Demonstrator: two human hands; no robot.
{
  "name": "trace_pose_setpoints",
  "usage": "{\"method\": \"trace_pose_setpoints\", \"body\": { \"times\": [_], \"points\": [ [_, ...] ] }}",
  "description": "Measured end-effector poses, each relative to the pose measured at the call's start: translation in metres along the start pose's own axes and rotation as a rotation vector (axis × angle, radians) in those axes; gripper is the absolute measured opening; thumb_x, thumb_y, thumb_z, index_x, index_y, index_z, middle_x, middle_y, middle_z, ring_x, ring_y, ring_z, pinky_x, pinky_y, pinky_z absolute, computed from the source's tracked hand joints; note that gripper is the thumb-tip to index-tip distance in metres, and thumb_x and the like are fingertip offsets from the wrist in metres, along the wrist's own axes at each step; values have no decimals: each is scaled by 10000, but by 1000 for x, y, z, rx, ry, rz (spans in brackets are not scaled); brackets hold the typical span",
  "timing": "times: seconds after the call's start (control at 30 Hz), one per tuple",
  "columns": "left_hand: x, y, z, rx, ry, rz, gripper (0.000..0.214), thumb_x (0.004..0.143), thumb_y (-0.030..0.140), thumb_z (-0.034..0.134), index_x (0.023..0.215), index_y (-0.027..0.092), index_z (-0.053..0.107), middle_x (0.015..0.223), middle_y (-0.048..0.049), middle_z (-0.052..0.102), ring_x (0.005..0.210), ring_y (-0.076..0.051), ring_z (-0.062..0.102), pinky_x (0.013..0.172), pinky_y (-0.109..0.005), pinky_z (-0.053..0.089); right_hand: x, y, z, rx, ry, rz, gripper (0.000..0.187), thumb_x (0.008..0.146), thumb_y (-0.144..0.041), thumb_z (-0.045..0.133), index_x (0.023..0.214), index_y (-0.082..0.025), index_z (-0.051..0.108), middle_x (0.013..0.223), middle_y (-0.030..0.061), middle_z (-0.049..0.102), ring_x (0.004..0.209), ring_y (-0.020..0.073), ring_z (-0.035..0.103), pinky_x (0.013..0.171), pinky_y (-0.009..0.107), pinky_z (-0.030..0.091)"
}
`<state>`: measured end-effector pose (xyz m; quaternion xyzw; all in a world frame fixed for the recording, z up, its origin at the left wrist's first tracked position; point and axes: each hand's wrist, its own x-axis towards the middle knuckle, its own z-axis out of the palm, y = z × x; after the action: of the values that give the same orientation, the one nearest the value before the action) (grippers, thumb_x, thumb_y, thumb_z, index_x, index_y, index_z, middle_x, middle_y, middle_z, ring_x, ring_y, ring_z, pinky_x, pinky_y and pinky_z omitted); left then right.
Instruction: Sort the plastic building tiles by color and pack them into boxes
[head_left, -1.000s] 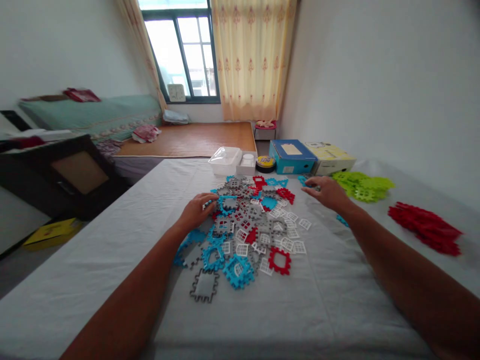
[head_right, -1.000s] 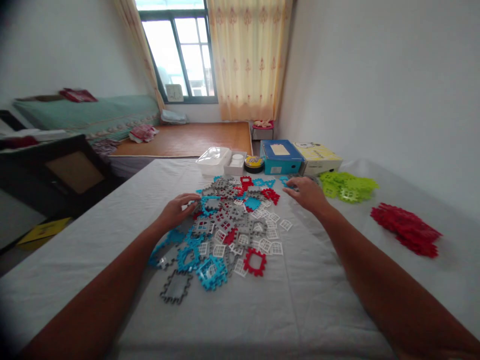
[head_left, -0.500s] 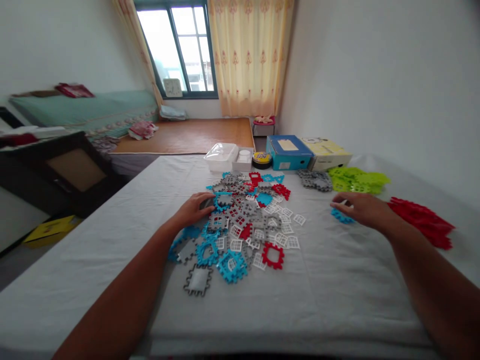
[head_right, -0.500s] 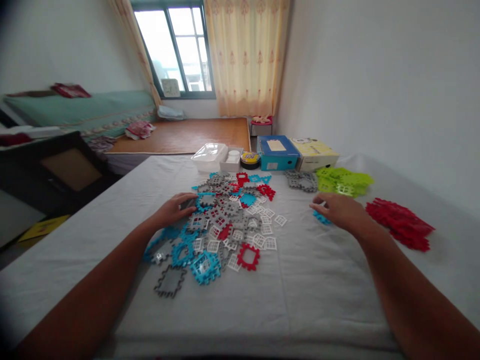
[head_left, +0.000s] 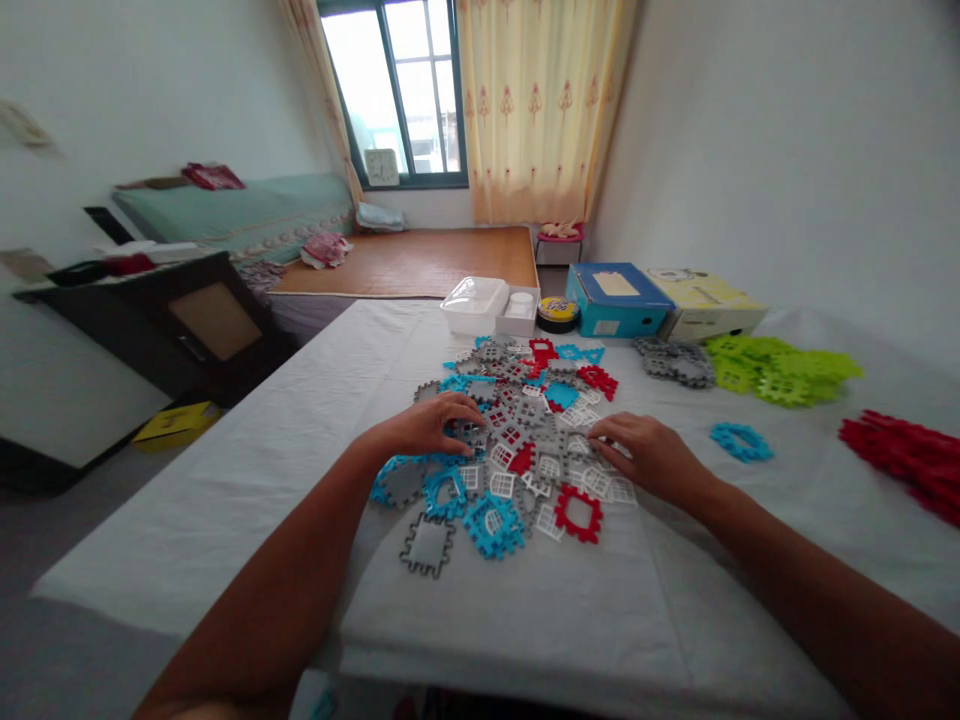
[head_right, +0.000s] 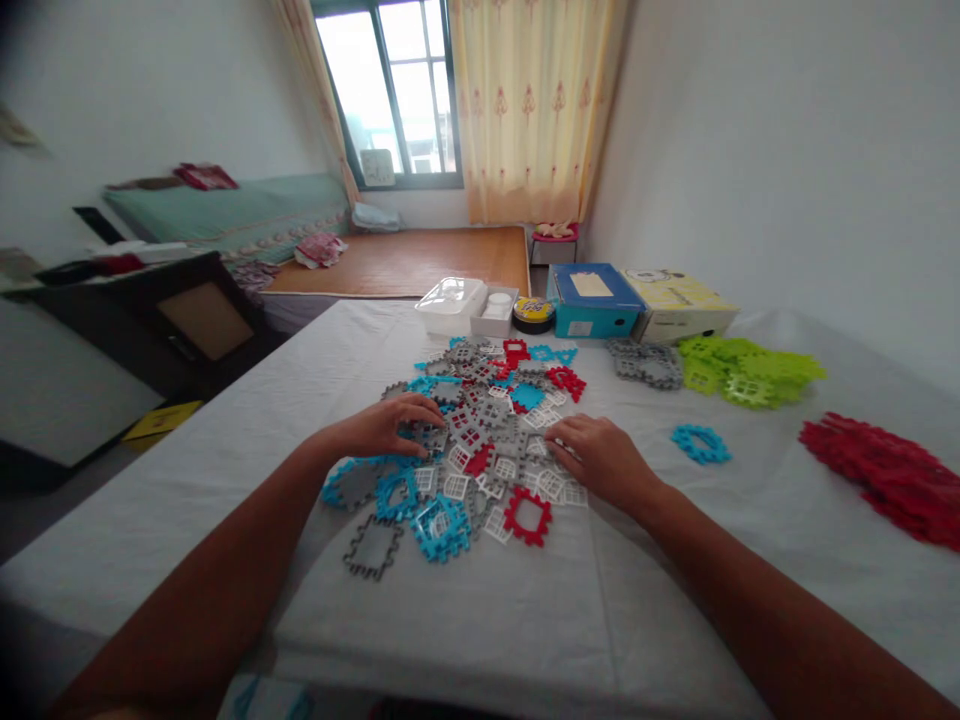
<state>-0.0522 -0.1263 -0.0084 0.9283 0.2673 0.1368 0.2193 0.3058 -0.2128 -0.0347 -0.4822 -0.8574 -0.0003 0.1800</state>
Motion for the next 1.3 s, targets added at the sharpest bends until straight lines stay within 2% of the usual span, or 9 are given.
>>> {"method": "trace_pose_setpoints", "body": {
  "times": [0.13, 0.27, 0.37, 0.47, 0.67, 0.83, 1.0, 1.13, 1.3],
  "points": [
    [2, -14, 4, 100, 156, -74, 235, 839, 331, 638, 1054, 267, 706, 1106, -50, 671, 1050, -201, 593, 988, -389, 435, -8, 3, 5, 4, 2, -5, 206, 938, -297, 478, 975, -231, 670, 984, 62, 714, 896, 195, 648, 803, 326, 472],
    [1, -14, -3, 175, 298, -131, 186, 850, 308, 614, 991, 264, 727, 1141, -54, 657, 1095, -222, 567, 1015, -425, 408, -13, 8, 5, 34, 62, 38, 202, 931, -290, 485, 982, -231, 670, 1023, 63, 714, 918, 194, 657, 828, 336, 487],
    [-5, -4, -13, 96, 93, -132, 202, 820, 354, 650, 983, 270, 733, 1032, -41, 686, 1005, -212, 608, 963, -385, 451, -14, 9, 5, 52, 79, 39, 195, 922, -287, 492, 984, -236, 670, 1018, 64, 718, 915, 197, 662, 838, 346, 494],
    [-10, 2, -18, 62, -82, -102, 266, 772, 378, 699, 1021, 291, 727, 1034, -29, 687, 1047, -224, 604, 988, -368, 434, -14, 8, 5, 69, 77, 36, 197, 919, -296, 495, 987, -241, 671, 1019, 62, 718, 915, 198, 663, 849, 351, 497],
    [-11, 0, -19, 37, -83, -138, 170, 772, 402, 681, 884, 291, 744, 911, -10, 694, 956, -209, 625, 950, -342, 448, -13, 3, 3, 107, 66, 33, 203, 918, -288, 491, 960, -240, 683, 1002, 65, 720, 892, 189, 666, 824, 336, 504],
    [-9, 5, -23, -29, 57, -171, 201, 758, 418, 691, 834, 234, 720, 922, -31, 674, 920, -198, 619, 853, -319, 485, -12, -1, 3, 131, 107, 42, 171, 915, -290, 509, 951, -246, 671, 990, 52, 717, 892, 187, 664, 828, 329, 499],
    [12, 34, 2, -228, 171, -182, 283, 756, 437, 698, 846, 173, 651, 797, -16, 638, 697, -129, 579, 655, -253, 488, -6, -24, 4, 396, 137, 79, 191, 924, -327, 513, 1054, -244, 626, 979, 43, 705, 787, 149, 659, 740, 286, 528],
    [32, 63, 38, -357, 131, -110, 273, 789, 425, 678, 853, 163, 635, 764, -17, 626, 660, -110, 560, 602, -229, 471, -1, -44, 7, 602, 81, 51, 320, 897, -343, 568, 1202, -255, 525, 1006, 36, 694, 698, 122, 634, 635, 259, 527],
    [39, 80, 56, -377, 128, -91, 217, 793, 386, 684, 854, 183, 642, 764, -12, 617, 645, -108, 557, 585, -223, 487, 2, -57, 10, 596, 92, 8, 212, 878, -366, 606, 1057, -253, 602, 850, 8, 683, 669, 122, 610, 595, 238, 500]
  ]
}}
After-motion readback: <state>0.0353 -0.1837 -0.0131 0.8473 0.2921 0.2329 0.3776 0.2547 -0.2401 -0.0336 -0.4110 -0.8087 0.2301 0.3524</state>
